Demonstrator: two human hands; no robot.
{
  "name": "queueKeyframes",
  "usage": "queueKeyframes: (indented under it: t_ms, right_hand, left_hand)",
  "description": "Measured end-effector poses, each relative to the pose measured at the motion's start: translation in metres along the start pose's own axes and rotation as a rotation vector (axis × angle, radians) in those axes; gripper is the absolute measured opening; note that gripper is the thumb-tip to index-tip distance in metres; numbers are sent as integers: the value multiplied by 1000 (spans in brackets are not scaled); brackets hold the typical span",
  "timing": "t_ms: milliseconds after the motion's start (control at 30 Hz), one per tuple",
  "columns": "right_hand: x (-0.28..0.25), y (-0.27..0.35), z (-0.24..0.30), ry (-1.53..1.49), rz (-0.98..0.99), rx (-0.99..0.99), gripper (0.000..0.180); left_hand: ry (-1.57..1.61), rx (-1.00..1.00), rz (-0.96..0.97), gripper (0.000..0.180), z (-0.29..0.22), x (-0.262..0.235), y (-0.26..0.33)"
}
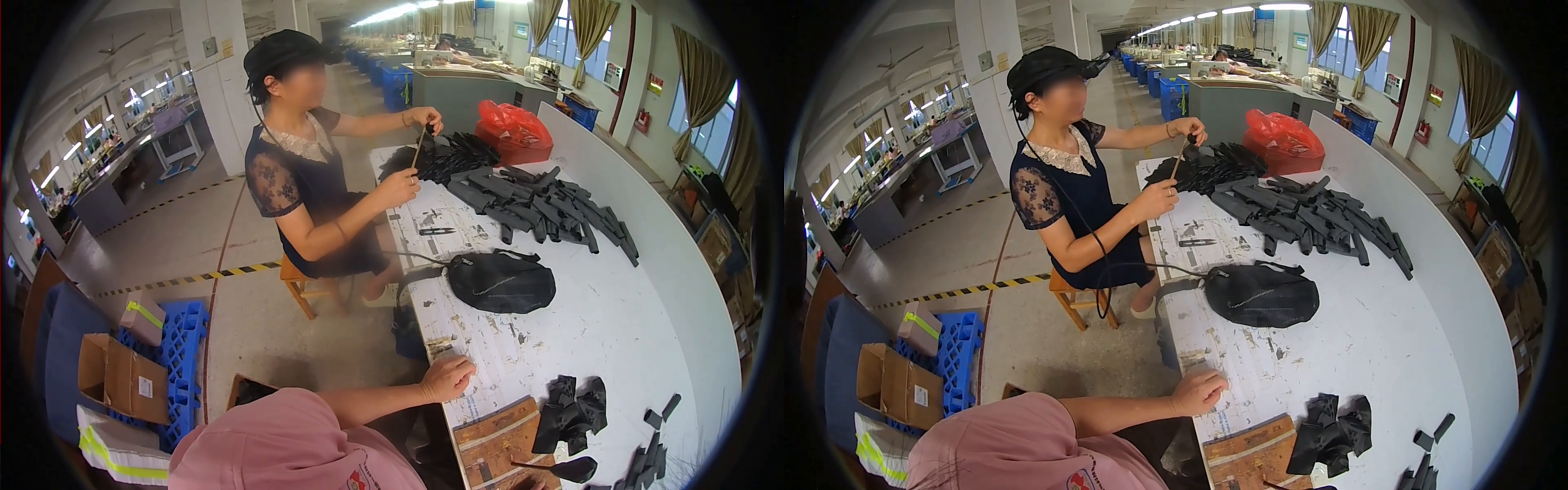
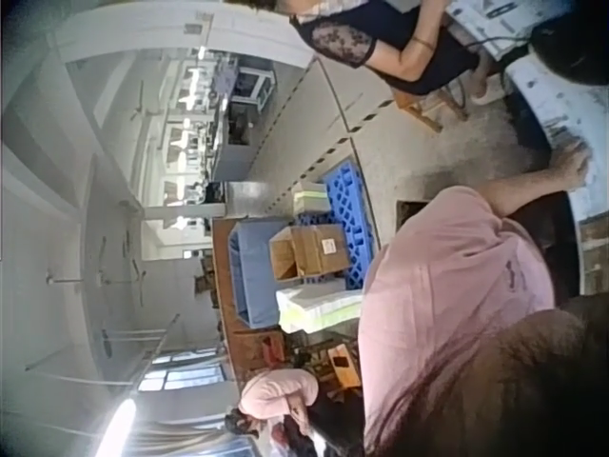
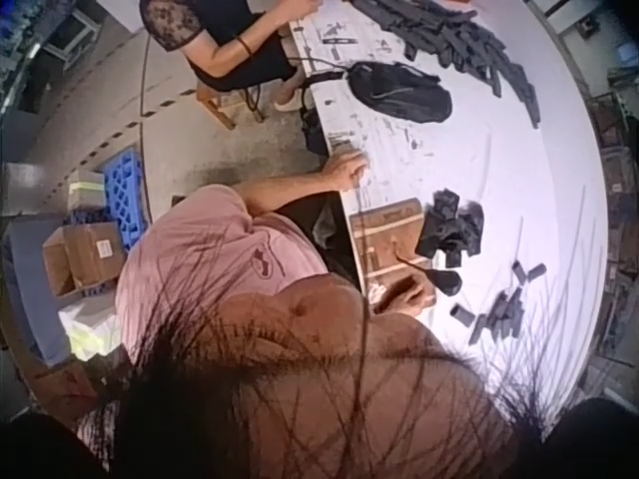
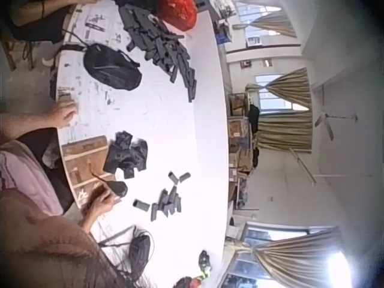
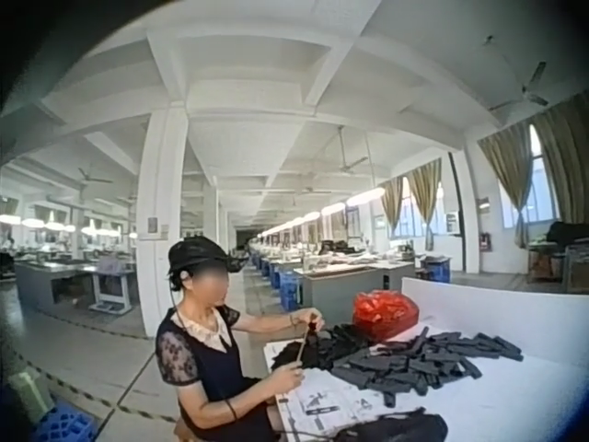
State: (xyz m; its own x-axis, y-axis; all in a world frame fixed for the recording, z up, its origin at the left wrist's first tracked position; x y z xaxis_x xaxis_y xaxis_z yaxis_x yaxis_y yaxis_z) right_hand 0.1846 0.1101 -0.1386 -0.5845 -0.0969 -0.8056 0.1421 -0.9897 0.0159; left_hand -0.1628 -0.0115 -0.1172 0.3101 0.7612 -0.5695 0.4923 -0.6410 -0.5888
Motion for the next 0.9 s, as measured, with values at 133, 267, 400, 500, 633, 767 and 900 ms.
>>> queueKeyframes:
  t_ms: [133,267,400,500,633,767,900]
  right_hand:
    - [-3,-1,-1,35,-47,-23,50]
    - [-5,3,0,15,-58,-3,51]
    - [-4,2,-2,-7,-28,15,49]
    - [-4,3,8,-83,-9,-1,47]
    - [-11,4,23,-66,-57,-72,40]
    - [-16,7,33,-130,-82,-147,34]
    - [-14,6,30,-185,-70,-116,29]
  left_hand:
    - [12,11,-12,12,0,0,0]
    - [11,5,-23,12,0,-1,2]
    - [10,-14,-10,13,-1,-1,0]
    - [19,-2,-38,13,0,-2,0]
    - [34,1,-41,14,0,-4,-1]
    - [4,-23,-15,11,2,0,0]
    - [2,0,-22,11,1,0,1]
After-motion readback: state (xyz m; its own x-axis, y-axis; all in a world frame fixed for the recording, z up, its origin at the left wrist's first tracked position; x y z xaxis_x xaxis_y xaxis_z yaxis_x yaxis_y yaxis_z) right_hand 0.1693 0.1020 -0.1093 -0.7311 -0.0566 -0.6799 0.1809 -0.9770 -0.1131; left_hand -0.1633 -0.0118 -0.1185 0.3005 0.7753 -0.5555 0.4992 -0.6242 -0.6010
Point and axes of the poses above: each hand's wrist, its own y-axis away from the middle knuckle, its own x-axis out of the palm, z = x × y, the point moved 9 cm from there along -y, towards the middle knuckle
